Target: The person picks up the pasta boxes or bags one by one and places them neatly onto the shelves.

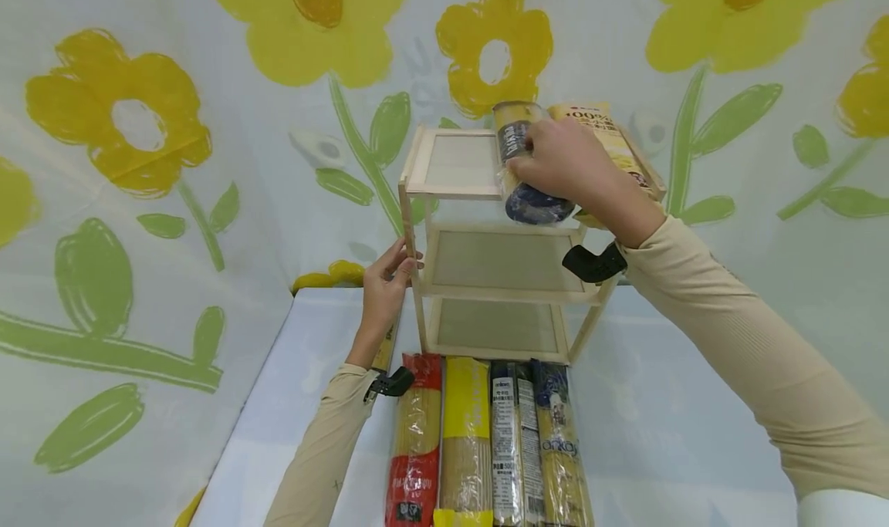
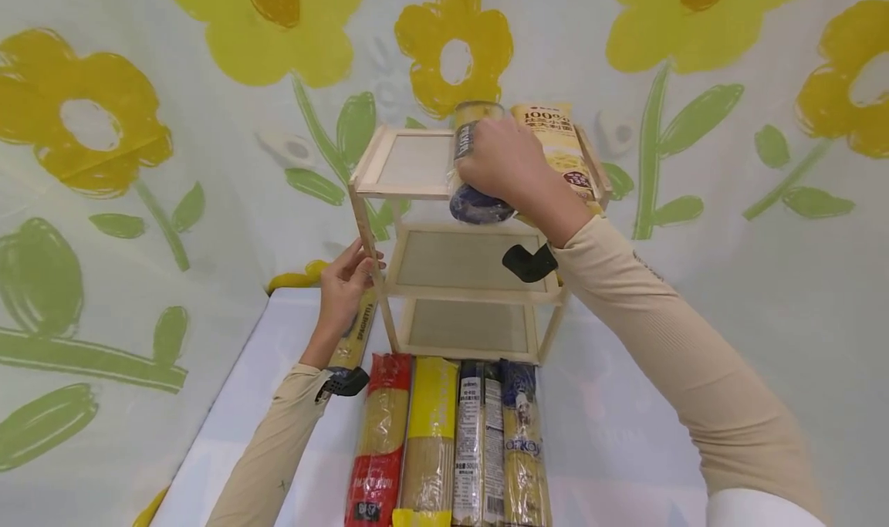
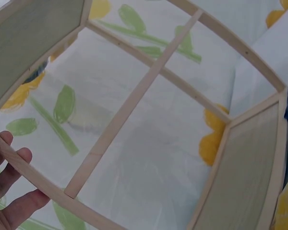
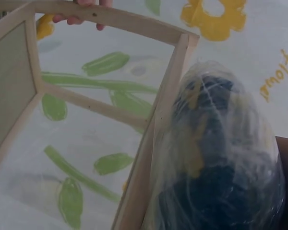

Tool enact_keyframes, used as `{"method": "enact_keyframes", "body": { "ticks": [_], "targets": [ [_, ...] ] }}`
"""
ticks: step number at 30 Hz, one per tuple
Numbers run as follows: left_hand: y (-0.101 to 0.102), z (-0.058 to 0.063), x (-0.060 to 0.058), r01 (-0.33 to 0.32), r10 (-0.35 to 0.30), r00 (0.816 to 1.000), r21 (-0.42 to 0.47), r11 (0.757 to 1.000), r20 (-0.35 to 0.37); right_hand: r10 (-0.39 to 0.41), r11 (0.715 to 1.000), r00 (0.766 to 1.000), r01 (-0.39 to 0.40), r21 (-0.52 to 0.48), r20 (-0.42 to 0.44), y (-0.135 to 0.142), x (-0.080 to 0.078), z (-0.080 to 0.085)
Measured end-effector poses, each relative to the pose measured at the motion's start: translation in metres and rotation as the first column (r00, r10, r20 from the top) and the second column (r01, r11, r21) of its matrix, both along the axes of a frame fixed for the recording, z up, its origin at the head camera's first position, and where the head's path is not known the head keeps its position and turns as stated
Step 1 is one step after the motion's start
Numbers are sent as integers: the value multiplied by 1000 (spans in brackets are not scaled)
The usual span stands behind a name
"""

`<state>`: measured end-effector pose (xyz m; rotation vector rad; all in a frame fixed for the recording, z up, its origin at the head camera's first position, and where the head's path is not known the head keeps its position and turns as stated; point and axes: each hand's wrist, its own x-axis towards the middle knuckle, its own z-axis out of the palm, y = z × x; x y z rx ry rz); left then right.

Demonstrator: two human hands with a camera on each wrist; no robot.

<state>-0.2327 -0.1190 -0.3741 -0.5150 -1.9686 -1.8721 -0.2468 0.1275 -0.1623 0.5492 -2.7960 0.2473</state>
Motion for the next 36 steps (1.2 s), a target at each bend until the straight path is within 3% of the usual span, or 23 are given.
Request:
{"method": "enact_keyframes", "body": {
  "ticks": [13,21,29,36],
  "targets": [
    [0,1,0,-14,14,1000,-13,1000,-20,22,999,1000,-22,-44,2,-7,-1,1],
    [2,0,-1,-7,7,1000,-9,1000,-23,-28,1000,992,26,14,125,-6,7,4],
    [3,2,-1,-19,19,1000,-13,1000,-17,-58,992,993,45,122,103,-9,27,7],
    [3,3,0,-18,18,1000,-11,1000,-10,1,990,996,-14,138,94,-10,52,10]
  ]
}}
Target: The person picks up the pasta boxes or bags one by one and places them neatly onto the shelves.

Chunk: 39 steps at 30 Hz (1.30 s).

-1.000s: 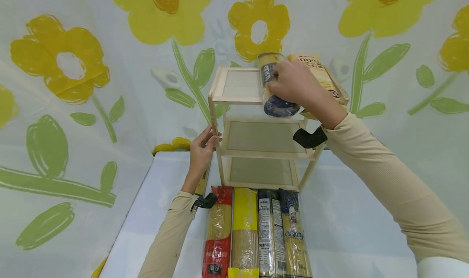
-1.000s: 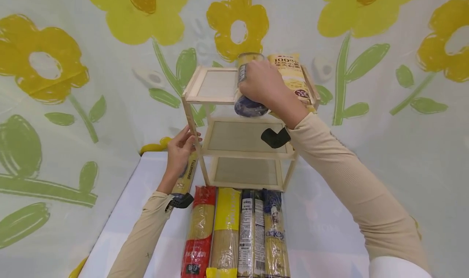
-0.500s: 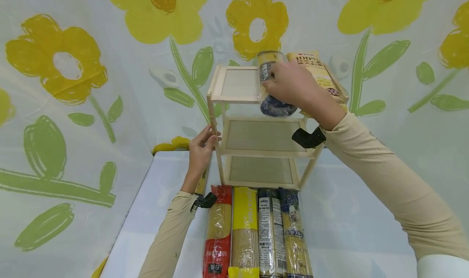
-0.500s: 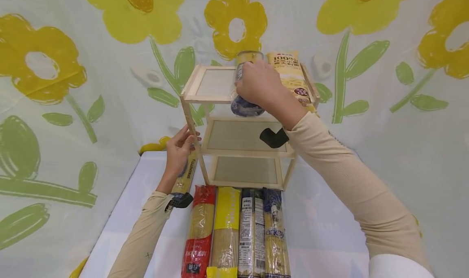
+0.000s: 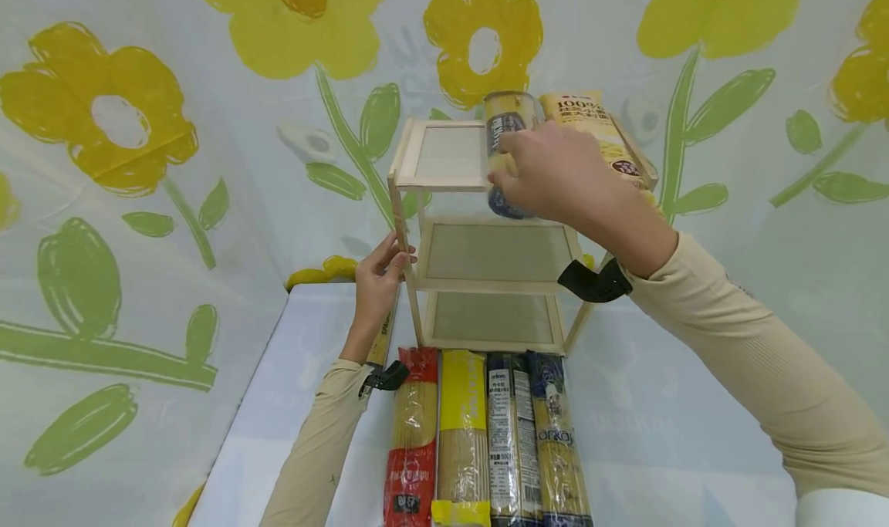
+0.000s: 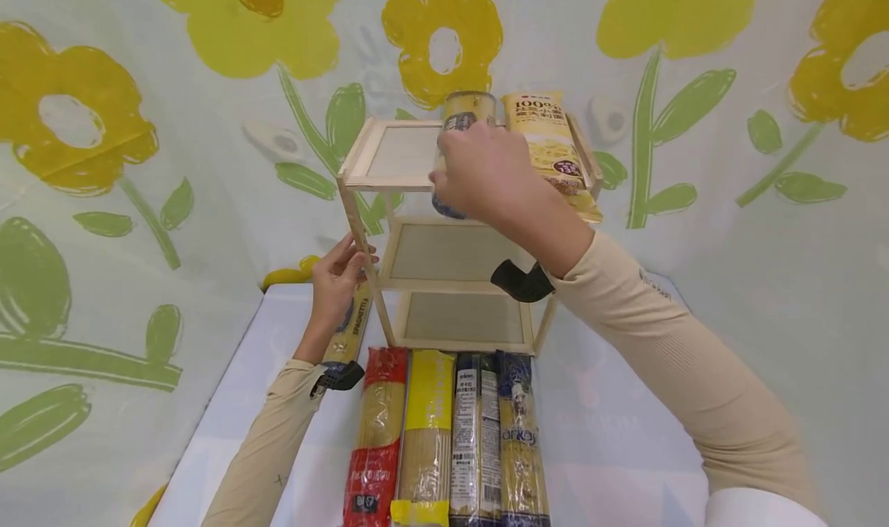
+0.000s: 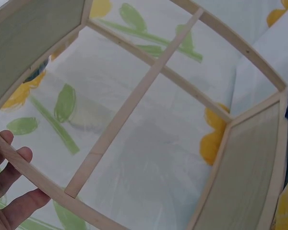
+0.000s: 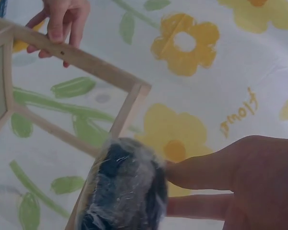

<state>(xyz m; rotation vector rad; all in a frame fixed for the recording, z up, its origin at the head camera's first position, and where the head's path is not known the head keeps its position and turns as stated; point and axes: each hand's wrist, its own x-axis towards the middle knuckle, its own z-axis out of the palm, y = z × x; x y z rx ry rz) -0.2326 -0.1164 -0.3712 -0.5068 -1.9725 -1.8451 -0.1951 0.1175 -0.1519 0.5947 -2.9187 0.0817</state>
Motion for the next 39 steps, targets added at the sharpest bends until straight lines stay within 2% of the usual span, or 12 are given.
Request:
{"method": "enact_keyframes", "body": {
  "ticks": [5,11,17,25,30,35,39],
  "targets": [
    [0,0,0,1,-1,1000,0,1000,3,53,998,999,-53,-32,6,6,16,0],
    [0,-1,1,-8,8,1000,-7,1000,-1,98,989,994,-102,-107,-40,18,34,-7],
    [0,-1,0,-10,10,1000,-8,1000,-21,157,958,981,-180,-223,-114,32,53,-17],
    [0,0,-1,-8,8,1000,-9,1000,-28,196,919,951,-263,-294,-237,49,76,-37],
    [0,1,-1,-16,16,1000,-19,1000,-11,206,906,948,-279,-318,-243,58,89,-54],
    [-1,0,-1,-12,12,1000,-13,1000,-12,193,912,958,-256,-322,-213,69,98,-77],
    [0,-1,-2,-4,3,1000,-14,1000,-24,161,916,974,-207,-343,-158,77,103,-95]
  ]
}}
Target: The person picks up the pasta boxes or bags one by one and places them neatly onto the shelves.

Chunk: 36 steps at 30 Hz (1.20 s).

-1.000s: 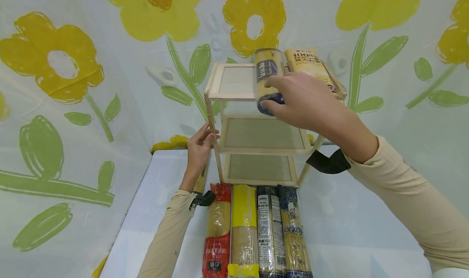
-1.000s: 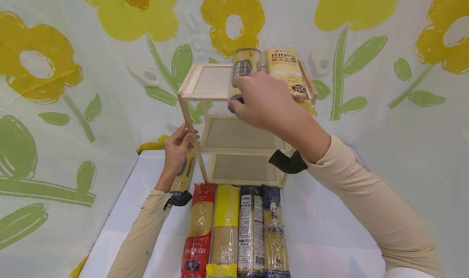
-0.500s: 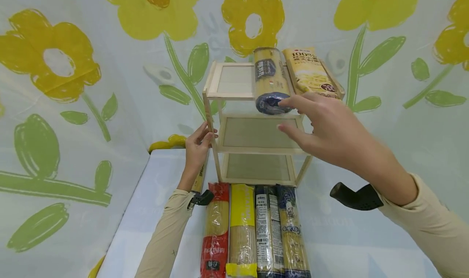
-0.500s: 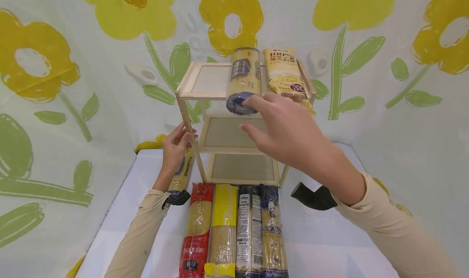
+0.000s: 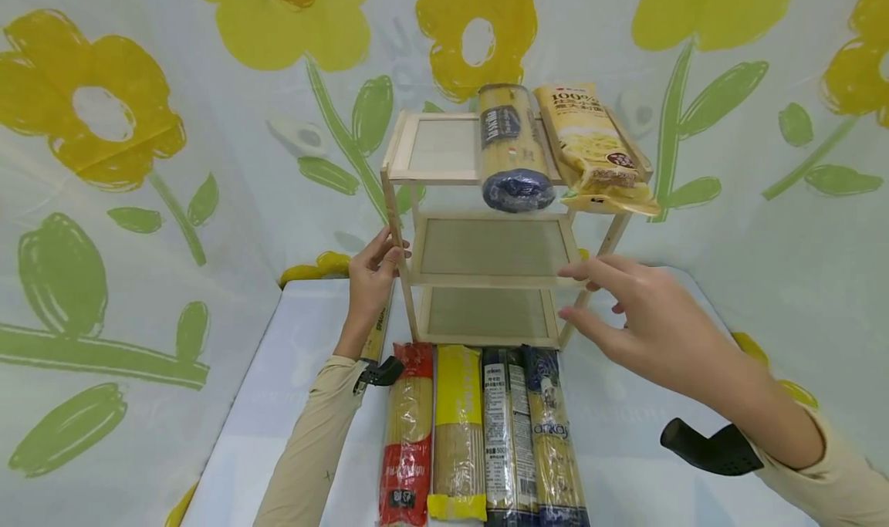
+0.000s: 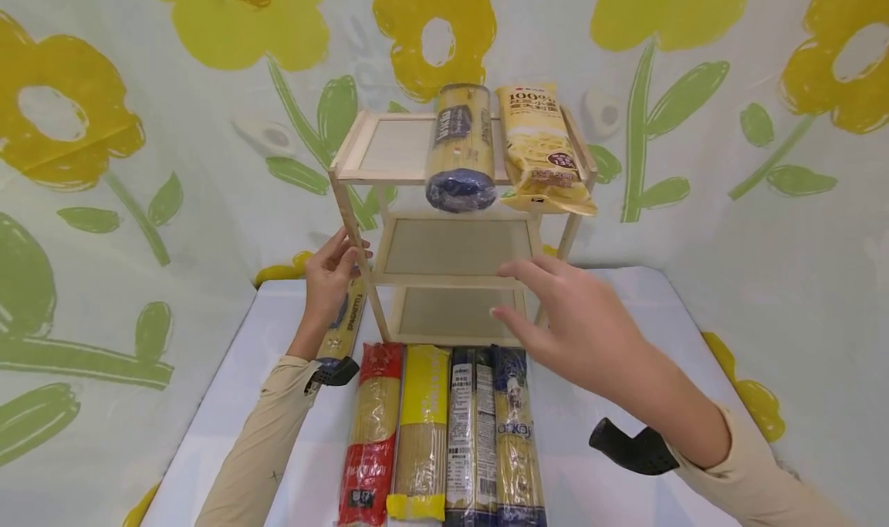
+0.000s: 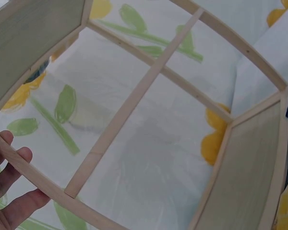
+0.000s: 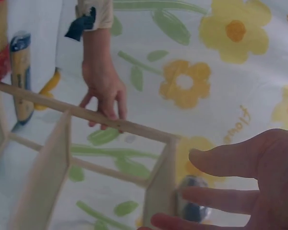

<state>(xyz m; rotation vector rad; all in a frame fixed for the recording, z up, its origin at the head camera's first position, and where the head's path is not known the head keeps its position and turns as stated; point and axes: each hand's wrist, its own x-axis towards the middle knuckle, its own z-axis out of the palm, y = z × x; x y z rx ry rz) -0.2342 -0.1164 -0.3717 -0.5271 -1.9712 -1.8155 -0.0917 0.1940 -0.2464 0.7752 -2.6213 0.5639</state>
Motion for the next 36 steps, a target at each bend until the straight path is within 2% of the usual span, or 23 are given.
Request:
{"method": "enact_keyframes", "body": {
  "ticks": [5,11,19,31,36],
  "targets": [
    [-1,1,0,2,-2,1000,6,1000,-1,-25,1000,996,26,-16,81,7,3,-19],
    [-2,0,1,-7,7,1000,3,1000,11,-14,999,989,20,-42,144,12,4,-39],
    [0,0,0,-8,8,1000,8,1000,4,-21,996,963,44,-79,269,16,9,-64],
    [1,0,0,-12,12,1000,1,1000,-7,-32,989,942,77,-123,334,23,13,-111],
    [1,0,0,-4,4,1000,5,1000,-9,-67,986,916,120,-112,395,24,15,-127]
  ]
}}
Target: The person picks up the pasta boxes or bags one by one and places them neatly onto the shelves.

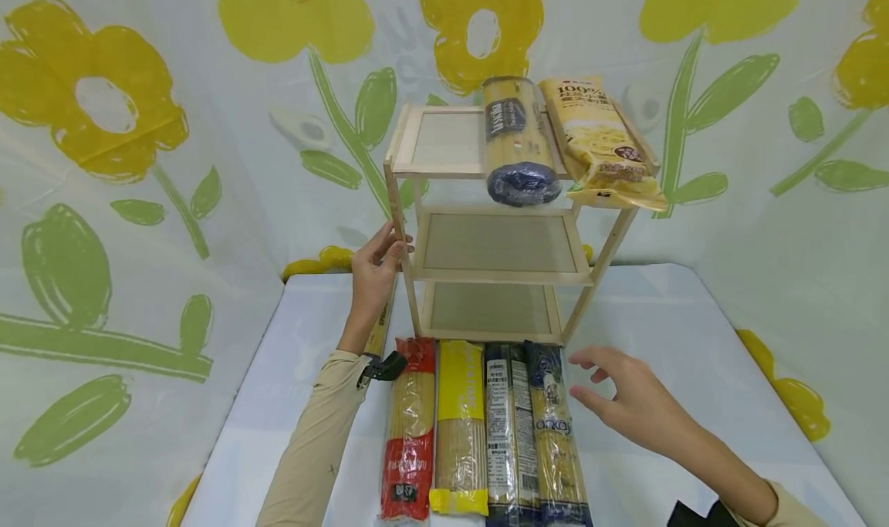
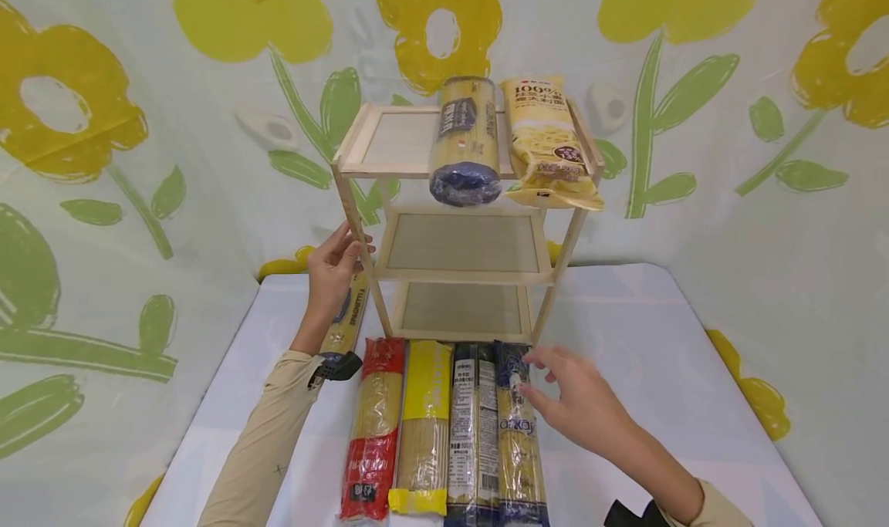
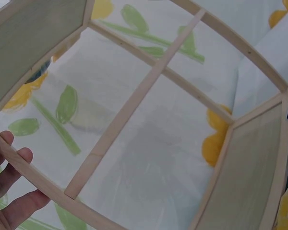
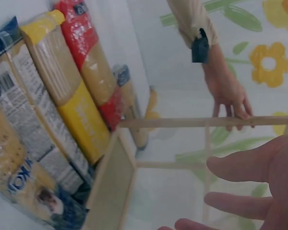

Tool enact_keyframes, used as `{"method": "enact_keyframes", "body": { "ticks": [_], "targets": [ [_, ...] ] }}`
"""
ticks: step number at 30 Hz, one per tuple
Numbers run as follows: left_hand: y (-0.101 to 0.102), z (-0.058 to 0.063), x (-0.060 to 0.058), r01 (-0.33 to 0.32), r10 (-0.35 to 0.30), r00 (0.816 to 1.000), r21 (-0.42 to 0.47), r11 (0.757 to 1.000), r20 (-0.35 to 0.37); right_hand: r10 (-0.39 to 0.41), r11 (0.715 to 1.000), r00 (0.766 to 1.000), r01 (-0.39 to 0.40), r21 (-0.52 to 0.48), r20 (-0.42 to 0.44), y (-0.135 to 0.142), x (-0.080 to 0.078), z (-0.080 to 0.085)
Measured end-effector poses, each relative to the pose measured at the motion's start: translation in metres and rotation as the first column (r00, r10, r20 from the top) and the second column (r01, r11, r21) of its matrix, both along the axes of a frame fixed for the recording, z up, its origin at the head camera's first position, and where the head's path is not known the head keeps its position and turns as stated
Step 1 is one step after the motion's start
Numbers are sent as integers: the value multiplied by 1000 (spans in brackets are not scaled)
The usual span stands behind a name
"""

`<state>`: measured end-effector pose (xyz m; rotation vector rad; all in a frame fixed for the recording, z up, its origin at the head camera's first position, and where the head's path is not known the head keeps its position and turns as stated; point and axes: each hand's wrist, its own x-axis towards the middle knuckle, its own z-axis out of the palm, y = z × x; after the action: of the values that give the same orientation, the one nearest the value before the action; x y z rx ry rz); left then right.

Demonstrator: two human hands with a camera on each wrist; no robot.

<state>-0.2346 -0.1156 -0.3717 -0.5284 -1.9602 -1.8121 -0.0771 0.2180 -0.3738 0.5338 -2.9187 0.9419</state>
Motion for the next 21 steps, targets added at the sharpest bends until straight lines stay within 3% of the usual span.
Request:
{"method": "enact_keyframes", "body": {
  "ticks": [12,21],
  "targets": [
    [0,0,0,10,-10,1000,15,1000,3,-83,996,991,81,24,106,-3,-2,-44],
    [0,-1,-1,-9,9,1000,2,1000,1,-180,984,955,174,46,234,-9,7,-78]
  ]
}}
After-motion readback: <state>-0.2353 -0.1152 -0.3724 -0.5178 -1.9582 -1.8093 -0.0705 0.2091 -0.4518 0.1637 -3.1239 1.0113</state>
